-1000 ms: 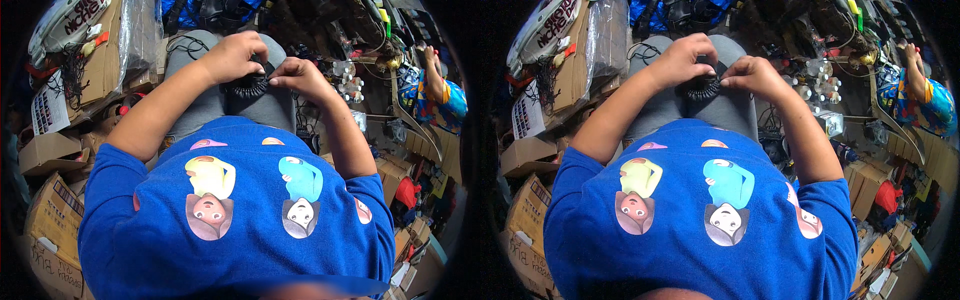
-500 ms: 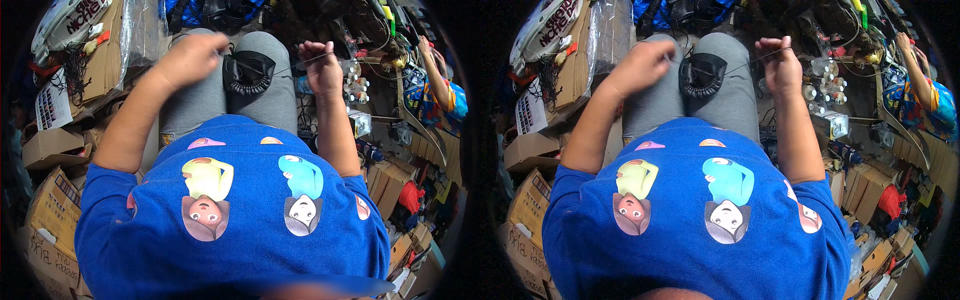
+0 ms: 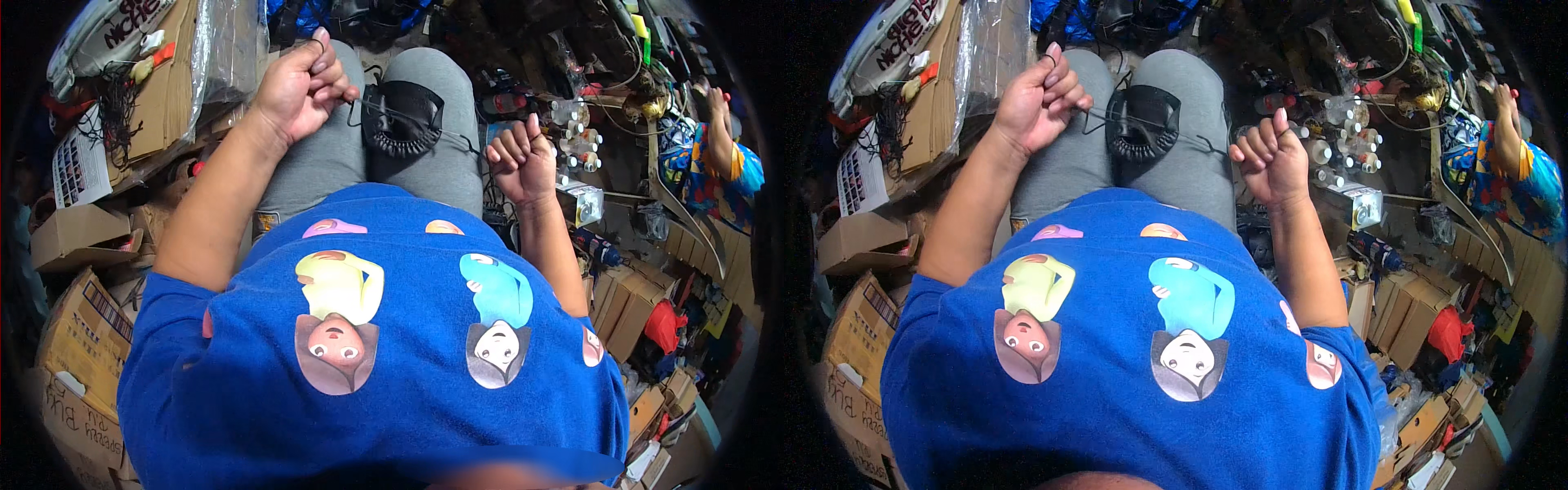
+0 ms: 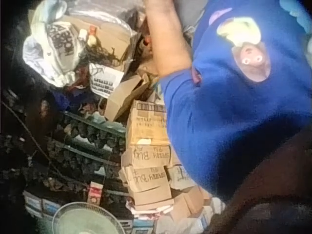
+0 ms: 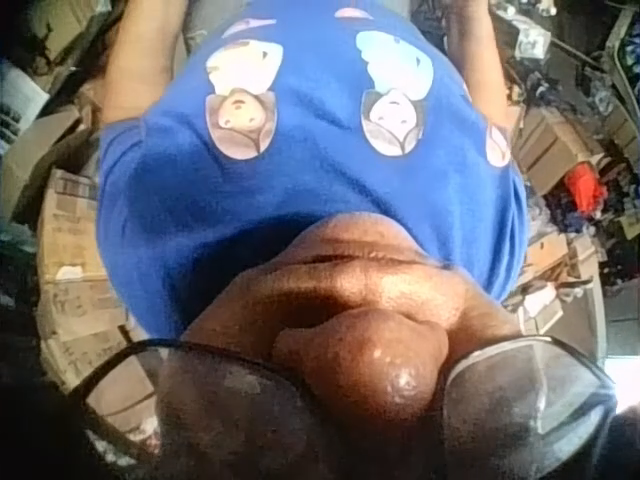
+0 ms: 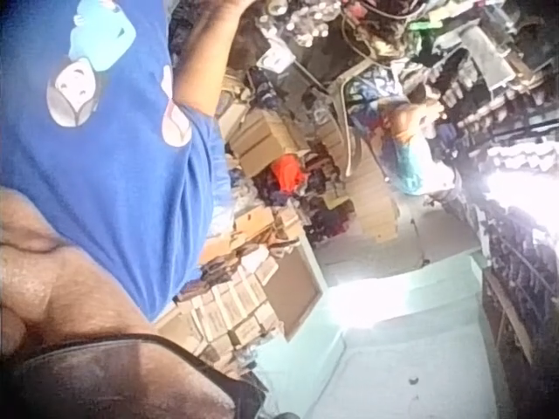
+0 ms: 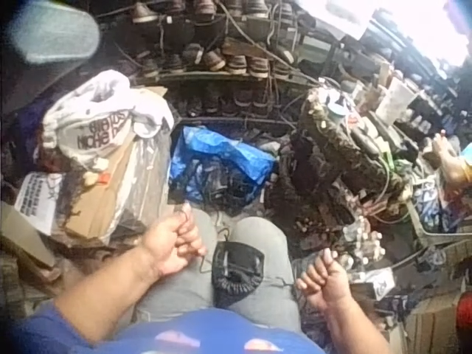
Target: Hand-stitching the edge of a black shoe sole component using a needle and thread.
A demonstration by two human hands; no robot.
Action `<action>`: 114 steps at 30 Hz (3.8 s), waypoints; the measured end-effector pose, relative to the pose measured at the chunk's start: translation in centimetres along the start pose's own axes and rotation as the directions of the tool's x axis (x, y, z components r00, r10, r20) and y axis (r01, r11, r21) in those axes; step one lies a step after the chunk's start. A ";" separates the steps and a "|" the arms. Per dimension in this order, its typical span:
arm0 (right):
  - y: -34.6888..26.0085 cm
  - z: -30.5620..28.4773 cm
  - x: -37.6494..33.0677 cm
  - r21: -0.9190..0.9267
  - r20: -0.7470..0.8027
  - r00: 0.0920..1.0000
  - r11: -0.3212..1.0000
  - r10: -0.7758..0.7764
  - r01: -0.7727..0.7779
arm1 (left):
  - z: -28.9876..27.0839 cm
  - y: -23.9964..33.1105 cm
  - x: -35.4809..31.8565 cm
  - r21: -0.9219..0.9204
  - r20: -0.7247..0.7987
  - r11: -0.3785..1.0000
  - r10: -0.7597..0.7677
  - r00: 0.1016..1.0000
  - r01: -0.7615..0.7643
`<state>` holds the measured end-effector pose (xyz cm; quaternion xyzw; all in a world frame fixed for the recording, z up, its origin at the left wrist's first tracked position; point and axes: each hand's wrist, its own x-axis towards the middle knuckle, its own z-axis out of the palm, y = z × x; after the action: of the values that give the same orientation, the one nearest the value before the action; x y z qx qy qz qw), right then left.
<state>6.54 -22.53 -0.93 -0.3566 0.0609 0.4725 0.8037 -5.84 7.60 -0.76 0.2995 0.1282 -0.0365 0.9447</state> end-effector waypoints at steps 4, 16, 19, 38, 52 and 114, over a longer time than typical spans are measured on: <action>-1.7 -0.9 -0.9 -0.232 -0.242 0.965 0.960 0.100 -0.158 | 0.2 3.0 -0.5 0.460 -0.132 0.888 0.070 0.989 -0.002; -4.0 7.0 3.0 -0.995 0.100 0.984 0.023 0.145 0.098 | 2.2 3.4 0.4 0.976 0.217 -0.087 0.244 0.945 -0.201; -2.4 10.0 4.1 -0.956 0.023 0.929 -0.264 0.369 0.128 | 3.4 -1.8 3.0 0.925 0.375 -0.108 0.129 0.918 -0.363; -1.1 6.4 -2.0 -0.960 0.182 0.980 0.230 0.077 0.160 | 4.8 -1.8 5.0 0.929 0.303 0.271 -0.168 0.938 -0.252; -4.2 5.7 -3.5 -0.548 0.305 0.934 0.768 -0.187 0.333 | 3.8 -1.4 5.9 0.877 0.279 0.461 -0.256 0.926 -0.137; -2.4 2.3 3.7 -0.951 0.257 0.954 0.214 0.154 0.222 | 4.5 -1.0 7.0 0.936 0.312 0.276 -0.363 0.878 -0.218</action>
<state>9.91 -19.16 0.44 -0.7066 -0.3781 0.4349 0.4106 1.76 4.25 0.33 0.7798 -0.1390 -0.2221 0.5686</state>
